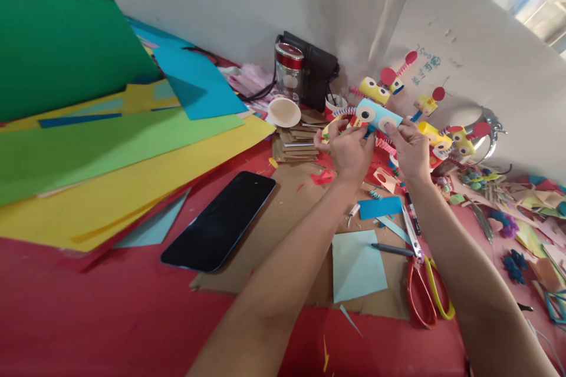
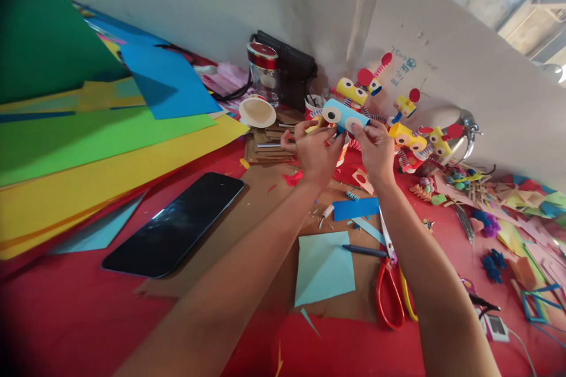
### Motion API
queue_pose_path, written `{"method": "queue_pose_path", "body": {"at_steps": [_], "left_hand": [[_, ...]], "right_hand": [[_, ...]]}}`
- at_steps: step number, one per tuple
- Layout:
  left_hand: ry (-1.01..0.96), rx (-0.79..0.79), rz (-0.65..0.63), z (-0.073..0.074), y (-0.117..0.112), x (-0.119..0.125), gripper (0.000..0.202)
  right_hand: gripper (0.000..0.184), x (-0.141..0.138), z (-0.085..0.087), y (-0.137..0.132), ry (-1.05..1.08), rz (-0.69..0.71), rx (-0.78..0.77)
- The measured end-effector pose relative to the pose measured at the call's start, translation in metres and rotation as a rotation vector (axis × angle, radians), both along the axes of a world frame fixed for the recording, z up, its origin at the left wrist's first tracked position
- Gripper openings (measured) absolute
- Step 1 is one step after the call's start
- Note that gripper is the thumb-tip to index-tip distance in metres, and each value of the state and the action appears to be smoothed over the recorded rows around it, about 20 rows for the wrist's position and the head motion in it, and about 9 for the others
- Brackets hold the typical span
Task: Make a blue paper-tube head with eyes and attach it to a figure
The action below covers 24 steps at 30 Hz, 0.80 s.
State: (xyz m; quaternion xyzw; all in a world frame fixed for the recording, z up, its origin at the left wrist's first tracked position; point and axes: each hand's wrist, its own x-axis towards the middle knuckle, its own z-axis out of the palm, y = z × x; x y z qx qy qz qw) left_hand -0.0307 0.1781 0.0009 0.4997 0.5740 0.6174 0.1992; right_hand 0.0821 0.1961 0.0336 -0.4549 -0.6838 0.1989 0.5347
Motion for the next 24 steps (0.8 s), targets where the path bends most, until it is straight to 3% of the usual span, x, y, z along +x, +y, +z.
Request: {"method": "queue_pose_path", "body": {"at_steps": [7,12,24], "left_hand": [[-0.024,0.013,0.006,0.0002,0.0003,0.0004,0.016],[0.025,0.028,0.014,0.0012,-0.0004,0.0003,0.020],[0.148,-0.013,0.059,-0.0005,-0.0009,0.0019,0.017]], "right_hand": [[0.033,0.0001,-0.0031,0.0056,-0.004,0.006,-0.024],[0.028,0.0013,-0.0053,0.0075,-0.037,-0.011,-0.010],[0.039,0.0042,-0.0088,0.0098,-0.051,-0.010,0.053]]}}
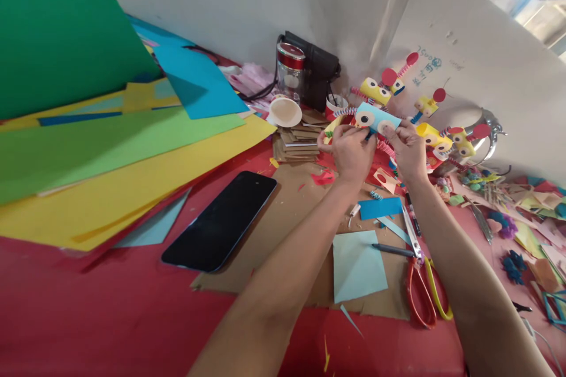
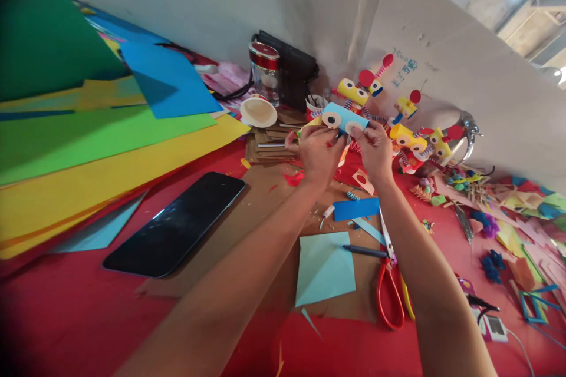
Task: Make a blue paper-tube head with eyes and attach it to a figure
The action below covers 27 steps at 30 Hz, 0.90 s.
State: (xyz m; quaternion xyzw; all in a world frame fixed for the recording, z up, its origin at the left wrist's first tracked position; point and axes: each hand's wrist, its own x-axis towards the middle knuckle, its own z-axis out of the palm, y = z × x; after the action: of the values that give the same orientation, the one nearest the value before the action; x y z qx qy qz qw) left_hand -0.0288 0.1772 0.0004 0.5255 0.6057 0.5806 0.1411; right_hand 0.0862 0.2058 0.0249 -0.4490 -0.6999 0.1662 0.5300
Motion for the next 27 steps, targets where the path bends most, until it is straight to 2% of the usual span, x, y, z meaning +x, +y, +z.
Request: {"method": "queue_pose_path", "body": {"at_steps": [6,10,20,27], "left_hand": [[0.022,-0.022,0.008,0.001,-0.001,0.000,0.012],[0.035,-0.021,-0.007,0.001,-0.003,0.001,0.013],[-0.008,0.022,0.002,-0.003,0.000,0.001,0.012],[-0.034,0.012,0.007,-0.002,0.001,0.001,0.012]], "right_hand": [[0.023,0.004,-0.006,0.005,0.041,0.050,-0.094],[0.026,0.005,-0.010,0.011,0.087,0.145,-0.179],[0.036,0.005,-0.016,0.018,0.017,0.164,-0.164],[0.031,-0.001,-0.017,0.010,0.020,0.099,-0.116]]}}
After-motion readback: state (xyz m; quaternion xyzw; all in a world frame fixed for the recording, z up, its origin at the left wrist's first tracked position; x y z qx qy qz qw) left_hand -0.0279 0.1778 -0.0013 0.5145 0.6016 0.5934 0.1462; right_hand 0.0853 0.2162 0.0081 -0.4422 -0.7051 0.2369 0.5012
